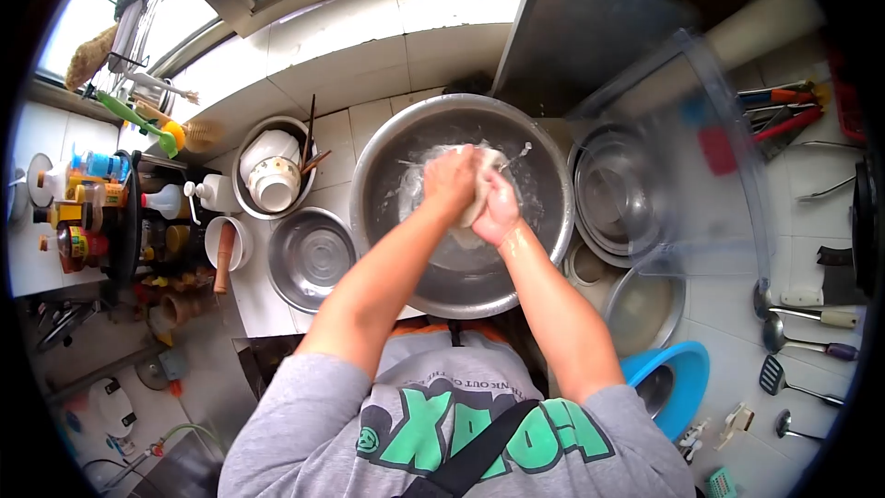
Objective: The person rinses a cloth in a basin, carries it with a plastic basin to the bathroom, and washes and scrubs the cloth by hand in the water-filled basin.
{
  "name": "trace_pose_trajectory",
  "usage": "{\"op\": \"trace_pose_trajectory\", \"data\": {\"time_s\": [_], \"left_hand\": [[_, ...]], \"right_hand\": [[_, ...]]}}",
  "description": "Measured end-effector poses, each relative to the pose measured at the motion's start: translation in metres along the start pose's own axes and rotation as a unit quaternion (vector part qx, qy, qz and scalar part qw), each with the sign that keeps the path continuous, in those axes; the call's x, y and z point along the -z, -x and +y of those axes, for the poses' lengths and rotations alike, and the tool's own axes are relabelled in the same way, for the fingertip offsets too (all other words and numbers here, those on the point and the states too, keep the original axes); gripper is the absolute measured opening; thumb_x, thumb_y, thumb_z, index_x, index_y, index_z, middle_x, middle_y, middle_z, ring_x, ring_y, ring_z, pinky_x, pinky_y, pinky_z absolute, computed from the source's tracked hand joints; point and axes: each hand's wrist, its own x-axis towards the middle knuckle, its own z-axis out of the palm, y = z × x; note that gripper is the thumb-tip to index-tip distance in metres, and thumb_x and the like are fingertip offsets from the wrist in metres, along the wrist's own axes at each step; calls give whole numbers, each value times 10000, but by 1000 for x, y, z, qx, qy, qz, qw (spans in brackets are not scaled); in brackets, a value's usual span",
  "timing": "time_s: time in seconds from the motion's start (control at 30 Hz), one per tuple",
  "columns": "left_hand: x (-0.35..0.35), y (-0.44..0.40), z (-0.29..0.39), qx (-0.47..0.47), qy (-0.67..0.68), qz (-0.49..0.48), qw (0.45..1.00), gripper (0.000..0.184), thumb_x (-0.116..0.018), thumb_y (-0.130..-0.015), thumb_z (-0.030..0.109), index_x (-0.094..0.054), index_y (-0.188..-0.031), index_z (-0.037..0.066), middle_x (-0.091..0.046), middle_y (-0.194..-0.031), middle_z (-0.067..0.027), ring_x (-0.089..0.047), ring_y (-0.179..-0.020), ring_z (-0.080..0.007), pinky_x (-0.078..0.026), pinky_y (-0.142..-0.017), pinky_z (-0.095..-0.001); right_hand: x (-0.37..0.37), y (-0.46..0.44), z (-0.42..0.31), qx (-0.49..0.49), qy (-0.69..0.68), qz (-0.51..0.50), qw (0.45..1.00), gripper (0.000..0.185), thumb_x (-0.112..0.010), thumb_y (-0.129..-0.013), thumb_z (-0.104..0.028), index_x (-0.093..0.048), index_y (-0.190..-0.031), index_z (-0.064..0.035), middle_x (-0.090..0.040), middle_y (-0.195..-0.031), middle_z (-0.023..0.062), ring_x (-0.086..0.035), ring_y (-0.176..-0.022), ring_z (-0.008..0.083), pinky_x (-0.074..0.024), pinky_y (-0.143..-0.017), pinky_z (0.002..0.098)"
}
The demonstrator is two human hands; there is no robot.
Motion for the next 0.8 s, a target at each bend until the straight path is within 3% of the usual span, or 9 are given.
{"op": "trace_pose_trajectory", "data": {"time_s": [0.17, 0.2, 0.27, 0.33, 0.4, 0.5, 0.63, 0.73, 0.8], "left_hand": [[11, 2, -49, -55, -148, 31, 987, 278, -553, -907, 340, -594, -890, 66, -603, -901, -120, -592, -916, -303, -463, -777, -452], [21, 5, -45, 16, -150, -87, 985, 398, -575, -884, 381, -589, -1078, 34, -550, -1189, -158, -500, -1155, -305, -415, -901, -499], [18, 25, -43, -55, -188, 11, 981, 618, -596, -853, 419, -461, -1363, 98, -382, -1436, -163, -374, -1306, -337, -347, -975, -586], [16, 38, -38, -130, -234, -101, 958, 711, -607, -832, 430, -354, -1451, 190, -277, -1510, -143, -303, -1355, -353, -302, -1002, -623], [12, 42, -37, -165, -270, -172, 933, 759, -611, -820, 422, -298, -1494, 266, -238, -1540, -130, -277, -1372, -366, -282, -1013, -646], [-8, 40, -49, -136, -240, -181, 944, 649, -610, -819, 296, -402, -1434, 277, -322, -1486, -136, -346, -1326, -363, -340, -975, -647], [-30, 31, -43, 81, -27, -97, 992, 392, -545, -791, 88, -605, -1177, 123, -503, -1287, -204, -540, -1110, -355, -475, -904, -477], [-22, 5, -30, 317, 545, -139, 764, 421, -499, -736, 25, -594, -1146, 39, -597, -1087, -185, -604, -966, -321, -519, -831, -409], [11, -2, 10, 278, 627, -156, 711, 378, -475, -679, 17, -580, -1042, 3, -612, -948, -139, -613, -891, -250, -526, -769, -358]], "right_hand": [[36, 22, -23, 197, 333, 169, 907, 181, -625, -881, -125, -661, -1027, -24, -675, -871, 80, -639, -807, 176, -503, -752, 295], [42, 24, -34, 211, 562, 274, 752, 289, -674, -834, -177, -639, -1077, -24, -657, -1003, 138, -635, -902, 221, -500, -802, 340], [44, 28, -28, 374, 750, 243, 488, 471, -707, -782, -222, -581, -1213, -77, -540, -1239, 208, -571, -1066, 325, -474, -900, 419], [36, 34, -16, 295, 848, 180, 401, 697, -711, -774, -255, -421, -1407, -214, -317, -1451, 216, -388, -1270, 442, -406, -1000, 510], [35, 29, -4, 179, 920, 172, 304, 708, -712, -775, -253, -413, -1414, -203, -317, -1459, 211, -348, -1317, 423, -413, -993, 507], [62, 11, 0, 181, 923, 177, 290, 692, -709, -770, -231, -429, -1402, -188, -366, -1402, 229, -415, -1247, 418, -412, -994, 477], [90, -16, 8, 304, 840, 211, 396, 387, -629, -833, -205, -596, -1204, -101, -536, -1218, 189, -526, -1115, 350, -444, -947, 424], [77, -36, 2, 230, 335, 183, 895, 294, -538, -909, -224, -609, -1152, -75, -602, -1138, 132, -563, -1080, 279, -458, -934, 387], [49, -31, -13, 143, 57, 156, 976, 370, -407, -944, -364, -617, -1093, -97, -659, -945, 81, -617, -949, 216, -487, -867, 364]]}}
